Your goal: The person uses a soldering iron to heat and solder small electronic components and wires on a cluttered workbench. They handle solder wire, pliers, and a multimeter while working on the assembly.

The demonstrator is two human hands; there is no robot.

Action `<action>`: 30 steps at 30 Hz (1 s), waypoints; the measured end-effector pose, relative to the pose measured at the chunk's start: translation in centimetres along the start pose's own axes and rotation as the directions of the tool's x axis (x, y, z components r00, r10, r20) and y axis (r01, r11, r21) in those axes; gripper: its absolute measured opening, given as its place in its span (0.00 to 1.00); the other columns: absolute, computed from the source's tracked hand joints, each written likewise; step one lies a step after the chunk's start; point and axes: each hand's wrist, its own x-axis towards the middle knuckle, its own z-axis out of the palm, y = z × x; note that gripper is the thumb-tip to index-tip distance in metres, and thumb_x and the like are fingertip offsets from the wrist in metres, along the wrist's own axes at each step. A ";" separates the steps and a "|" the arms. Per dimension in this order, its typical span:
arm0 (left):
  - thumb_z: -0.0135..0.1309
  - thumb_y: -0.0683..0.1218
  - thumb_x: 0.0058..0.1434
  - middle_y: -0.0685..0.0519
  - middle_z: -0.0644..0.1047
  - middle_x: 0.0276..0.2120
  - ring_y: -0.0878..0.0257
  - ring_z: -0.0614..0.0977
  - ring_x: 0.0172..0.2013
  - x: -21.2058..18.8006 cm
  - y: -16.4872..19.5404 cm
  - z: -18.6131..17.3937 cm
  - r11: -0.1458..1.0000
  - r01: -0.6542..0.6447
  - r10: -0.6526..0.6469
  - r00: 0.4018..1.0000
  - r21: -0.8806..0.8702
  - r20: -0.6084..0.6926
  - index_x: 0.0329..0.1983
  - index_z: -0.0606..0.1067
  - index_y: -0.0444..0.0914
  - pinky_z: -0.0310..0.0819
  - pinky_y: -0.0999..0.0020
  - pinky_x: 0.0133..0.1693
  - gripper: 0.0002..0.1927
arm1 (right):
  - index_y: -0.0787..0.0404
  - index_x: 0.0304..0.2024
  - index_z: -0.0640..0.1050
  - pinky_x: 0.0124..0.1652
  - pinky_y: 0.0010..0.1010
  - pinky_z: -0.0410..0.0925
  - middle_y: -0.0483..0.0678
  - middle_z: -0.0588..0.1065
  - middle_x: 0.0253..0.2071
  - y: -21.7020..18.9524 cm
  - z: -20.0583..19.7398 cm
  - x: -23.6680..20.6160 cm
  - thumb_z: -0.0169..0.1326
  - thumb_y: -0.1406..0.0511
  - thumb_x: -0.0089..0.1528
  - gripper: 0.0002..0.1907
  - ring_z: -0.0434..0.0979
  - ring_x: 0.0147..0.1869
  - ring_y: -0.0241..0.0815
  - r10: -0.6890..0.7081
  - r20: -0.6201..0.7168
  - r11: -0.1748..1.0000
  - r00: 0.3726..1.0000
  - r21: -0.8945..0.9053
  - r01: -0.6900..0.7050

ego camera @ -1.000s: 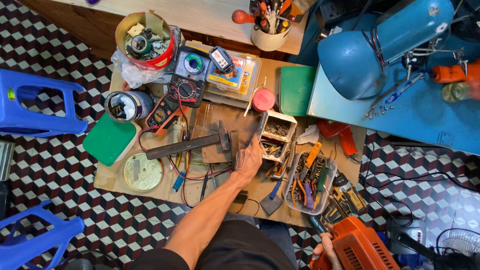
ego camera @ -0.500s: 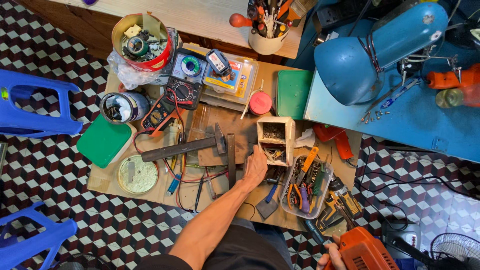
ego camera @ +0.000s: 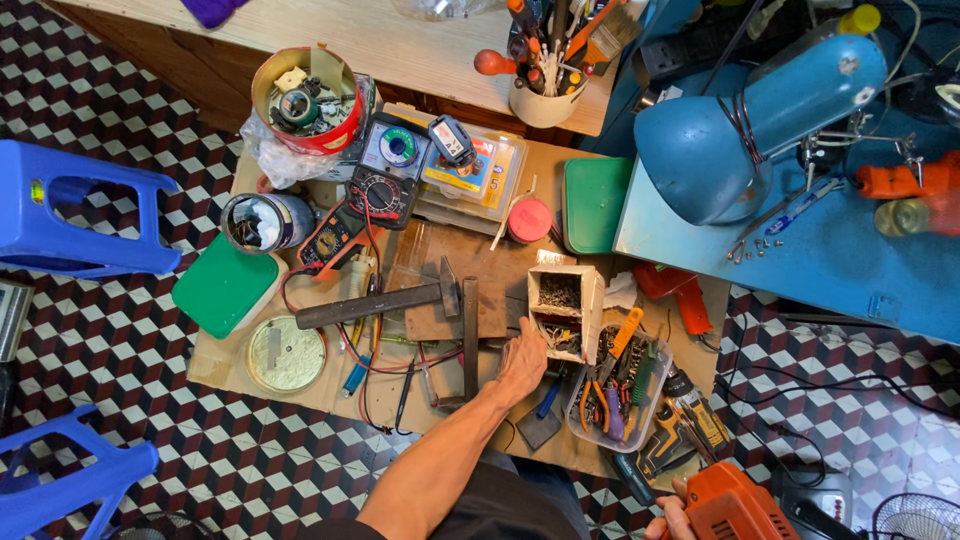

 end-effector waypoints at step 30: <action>0.50 0.47 0.66 0.34 0.75 0.55 0.44 0.84 0.42 -9.4 -4.4 -10.7 0.709 0.317 -0.459 0.886 -0.630 -0.070 0.73 0.58 0.36 0.79 0.51 0.42 0.33 | 0.66 0.40 0.82 0.22 0.28 0.64 0.49 0.79 0.23 -18.9 3.0 -4.4 0.61 0.58 0.60 0.16 0.74 0.22 0.35 -0.322 0.637 0.868 0.700 0.494 -0.051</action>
